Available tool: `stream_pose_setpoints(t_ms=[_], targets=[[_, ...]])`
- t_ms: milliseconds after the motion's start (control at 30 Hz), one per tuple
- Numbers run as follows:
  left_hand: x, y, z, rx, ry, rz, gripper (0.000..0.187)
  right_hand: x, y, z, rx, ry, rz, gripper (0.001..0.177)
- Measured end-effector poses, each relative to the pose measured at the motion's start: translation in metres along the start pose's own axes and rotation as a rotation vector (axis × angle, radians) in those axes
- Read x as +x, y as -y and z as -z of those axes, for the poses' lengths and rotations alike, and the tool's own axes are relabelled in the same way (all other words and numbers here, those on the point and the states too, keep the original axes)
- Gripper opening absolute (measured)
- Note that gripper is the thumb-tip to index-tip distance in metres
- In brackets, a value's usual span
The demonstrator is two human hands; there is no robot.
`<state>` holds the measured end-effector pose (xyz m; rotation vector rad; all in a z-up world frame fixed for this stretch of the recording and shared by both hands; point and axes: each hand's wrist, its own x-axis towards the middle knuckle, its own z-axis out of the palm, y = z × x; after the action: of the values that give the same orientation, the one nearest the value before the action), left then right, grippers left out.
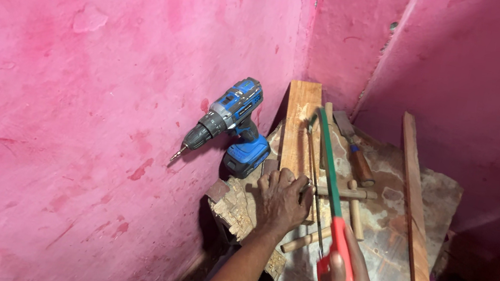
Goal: The person uses a red-handled hacksaw to cut a small wooden dowel resting on a larger wooden plank. They hold the dowel steady with their left hand and saw with their right, completing the cut and separating the piece.
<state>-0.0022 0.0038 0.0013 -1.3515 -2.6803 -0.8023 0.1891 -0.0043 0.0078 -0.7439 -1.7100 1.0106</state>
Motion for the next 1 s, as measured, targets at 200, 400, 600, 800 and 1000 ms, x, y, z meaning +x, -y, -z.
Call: stream_pose_setpoints(t_ms=[200,400,600,800,1000], targets=[[-0.002,0.002,-0.005,-0.026,-0.051,-0.022,0.032,-0.019,0.005,0.011,0.019,-0.046,-0.174,0.055],[-0.004,-0.001,0.005,-0.021,-0.075,-0.038,0.033,0.049,-0.009,-0.033,-0.039,0.002,0.076,0.054],[-0.001,0.0,0.0,-0.013,-0.088,-0.041,0.032,0.001,0.006,0.002,0.009,0.011,0.041,0.053],[-0.004,0.002,-0.004,-0.058,-0.051,-0.01,0.032,-0.016,0.008,0.009,0.106,-0.044,-0.239,0.056],[-0.005,0.0,0.005,-0.031,-0.109,-0.06,0.032,0.043,0.0,-0.028,-0.006,-0.004,0.004,0.051]])
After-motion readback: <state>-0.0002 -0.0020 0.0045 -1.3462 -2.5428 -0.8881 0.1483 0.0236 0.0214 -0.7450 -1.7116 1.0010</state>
